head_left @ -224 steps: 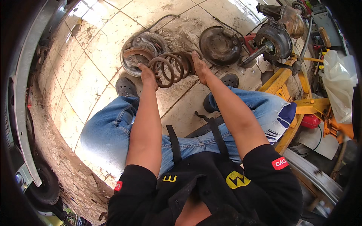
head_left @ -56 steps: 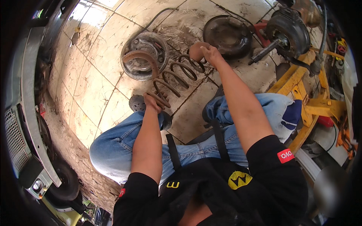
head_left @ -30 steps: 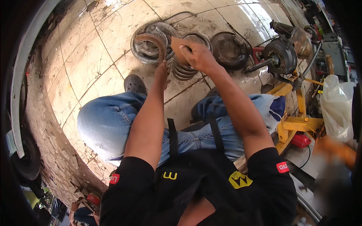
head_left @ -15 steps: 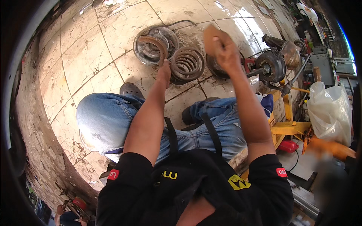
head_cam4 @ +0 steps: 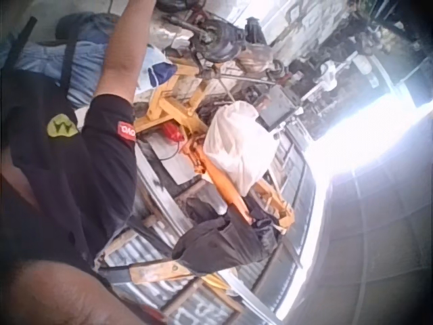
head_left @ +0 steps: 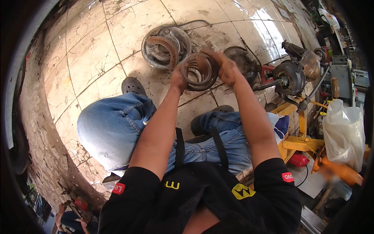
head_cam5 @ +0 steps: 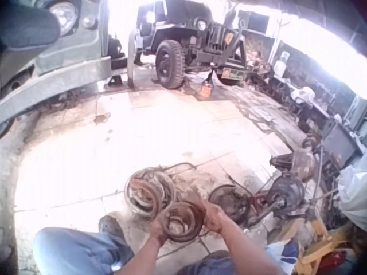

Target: The person sits on the floor of a workshop and repeatedly scrubs a rusty coil spring with a wire brush. The person holds the spring with one hand and scrubs the coils with the other, rotating the spring to clean different sections.

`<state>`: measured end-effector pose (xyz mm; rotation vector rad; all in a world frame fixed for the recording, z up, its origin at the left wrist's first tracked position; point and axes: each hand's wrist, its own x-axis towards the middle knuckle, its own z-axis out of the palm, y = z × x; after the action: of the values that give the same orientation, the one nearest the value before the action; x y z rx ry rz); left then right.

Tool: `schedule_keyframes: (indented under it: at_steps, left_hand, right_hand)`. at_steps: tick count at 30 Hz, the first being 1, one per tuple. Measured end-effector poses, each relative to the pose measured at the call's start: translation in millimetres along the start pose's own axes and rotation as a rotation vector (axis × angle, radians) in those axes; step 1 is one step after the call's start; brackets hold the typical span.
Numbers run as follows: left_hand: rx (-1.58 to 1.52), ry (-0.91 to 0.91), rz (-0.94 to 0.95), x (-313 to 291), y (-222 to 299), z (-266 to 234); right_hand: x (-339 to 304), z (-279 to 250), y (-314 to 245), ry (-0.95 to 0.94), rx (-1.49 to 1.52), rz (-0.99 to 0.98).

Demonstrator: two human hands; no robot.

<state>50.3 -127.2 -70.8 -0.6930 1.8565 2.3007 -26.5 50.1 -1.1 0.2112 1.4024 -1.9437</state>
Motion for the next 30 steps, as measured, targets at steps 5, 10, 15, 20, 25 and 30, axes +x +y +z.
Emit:
schedule_keyframes:
  at_steps: [5, 10, 15, 20, 25, 30]
  left_hand:
    - [-0.112, -0.013, -0.032, 6, 2, 0]
    - [-0.089, -0.081, -0.032, 24, -10, -2]
    - [-0.028, -0.067, -0.054, 32, -9, 3]
    - [-0.063, -0.071, -0.053, 20, 6, 6]
    - [-0.232, -0.053, -0.015, 15, -2, 6]
    - [0.052, -0.13, -0.08, 25, -12, -3]
  right_hand:
    - [4, -8, 13, 0.156, 0.143, 0.146]
    - [-6, -10, 7, 0.162, 0.143, 0.196]
    - [9, -55, 17, 0.237, 0.06, 0.12]
    - [-3, -28, -13, 0.276, -0.475, -0.06]
    - [-7, 52, -6, 0.193, -1.653, -0.658]
    - [8, 60, -3, 0.107, -1.633, -0.558]
